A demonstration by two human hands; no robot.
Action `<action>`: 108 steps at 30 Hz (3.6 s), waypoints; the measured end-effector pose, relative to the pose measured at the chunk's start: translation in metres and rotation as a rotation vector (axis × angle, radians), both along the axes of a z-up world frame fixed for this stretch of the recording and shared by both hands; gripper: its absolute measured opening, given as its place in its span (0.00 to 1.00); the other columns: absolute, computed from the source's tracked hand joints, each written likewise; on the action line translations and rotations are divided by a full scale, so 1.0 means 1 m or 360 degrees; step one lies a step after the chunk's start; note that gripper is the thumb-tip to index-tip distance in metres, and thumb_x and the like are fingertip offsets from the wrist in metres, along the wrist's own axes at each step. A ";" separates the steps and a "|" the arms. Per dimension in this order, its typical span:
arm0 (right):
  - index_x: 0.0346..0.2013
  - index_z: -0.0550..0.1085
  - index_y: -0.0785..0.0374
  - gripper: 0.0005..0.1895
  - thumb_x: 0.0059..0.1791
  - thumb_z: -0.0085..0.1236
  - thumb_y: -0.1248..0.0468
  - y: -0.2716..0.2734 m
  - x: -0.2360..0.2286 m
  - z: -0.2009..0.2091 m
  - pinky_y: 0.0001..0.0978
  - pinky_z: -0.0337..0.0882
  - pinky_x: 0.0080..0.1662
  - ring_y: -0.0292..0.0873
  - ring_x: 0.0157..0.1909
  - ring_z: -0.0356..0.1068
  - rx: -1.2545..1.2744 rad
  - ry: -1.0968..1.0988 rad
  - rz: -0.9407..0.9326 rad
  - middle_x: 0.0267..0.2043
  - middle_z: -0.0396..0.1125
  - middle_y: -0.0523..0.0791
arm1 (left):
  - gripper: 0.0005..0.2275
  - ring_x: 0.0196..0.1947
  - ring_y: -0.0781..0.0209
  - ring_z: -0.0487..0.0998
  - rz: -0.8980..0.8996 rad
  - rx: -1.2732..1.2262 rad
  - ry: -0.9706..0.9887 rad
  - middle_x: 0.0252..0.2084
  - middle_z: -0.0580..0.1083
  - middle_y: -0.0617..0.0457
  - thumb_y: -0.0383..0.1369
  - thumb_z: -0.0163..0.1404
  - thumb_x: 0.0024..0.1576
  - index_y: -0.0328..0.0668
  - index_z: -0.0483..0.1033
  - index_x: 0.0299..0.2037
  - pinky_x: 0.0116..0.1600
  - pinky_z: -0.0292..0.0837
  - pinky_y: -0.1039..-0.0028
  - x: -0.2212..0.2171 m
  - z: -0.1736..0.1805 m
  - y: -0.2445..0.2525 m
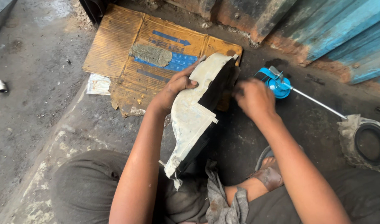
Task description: The person sits on the floor and uses a metal file to scrape and smooth the edges of a large, dirty metal part. They rotate the part to access different areas, then use a blue oil can to apply lubricant to the surface before spreading it with their fingers.
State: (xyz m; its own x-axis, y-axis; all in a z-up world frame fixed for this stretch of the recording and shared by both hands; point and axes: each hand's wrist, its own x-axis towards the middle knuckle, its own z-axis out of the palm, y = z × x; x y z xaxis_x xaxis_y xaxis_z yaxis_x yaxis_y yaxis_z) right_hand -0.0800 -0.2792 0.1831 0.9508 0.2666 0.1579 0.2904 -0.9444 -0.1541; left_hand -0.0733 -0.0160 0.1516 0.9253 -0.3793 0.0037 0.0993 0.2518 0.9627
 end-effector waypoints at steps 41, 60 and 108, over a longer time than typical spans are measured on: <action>0.50 0.81 0.57 0.13 0.52 0.56 0.65 0.020 -0.012 -0.020 0.55 0.73 0.43 0.64 0.41 0.73 0.0247 -0.0163 -0.0338 0.43 0.73 0.57 | 0.42 0.75 0.48 0.58 -0.0047 0.0026 -0.0039 0.78 0.57 0.43 0.45 0.50 0.44 0.48 0.57 0.75 0.75 0.48 0.64 0.009 -0.004 -0.001; 0.57 0.70 0.59 0.27 0.49 0.59 0.48 -0.002 -0.043 -0.063 0.24 0.44 0.19 0.28 0.17 0.46 0.2056 0.1456 -0.0711 0.21 0.54 0.33 | 0.41 0.72 0.39 0.65 0.0350 -0.1569 -0.0063 0.74 0.62 0.34 0.46 0.46 0.57 0.50 0.43 0.81 0.76 0.62 0.53 -0.020 0.037 0.033; 0.45 0.75 0.59 0.07 0.55 0.52 0.62 -0.067 -0.003 -0.034 0.20 0.53 0.21 0.28 0.19 0.54 0.2473 0.0521 -0.0707 0.32 0.68 0.40 | 0.55 0.79 0.43 0.55 -0.0255 0.0935 -0.0851 0.79 0.53 0.41 0.42 0.69 0.44 0.44 0.41 0.78 0.70 0.64 0.54 -0.112 0.224 0.016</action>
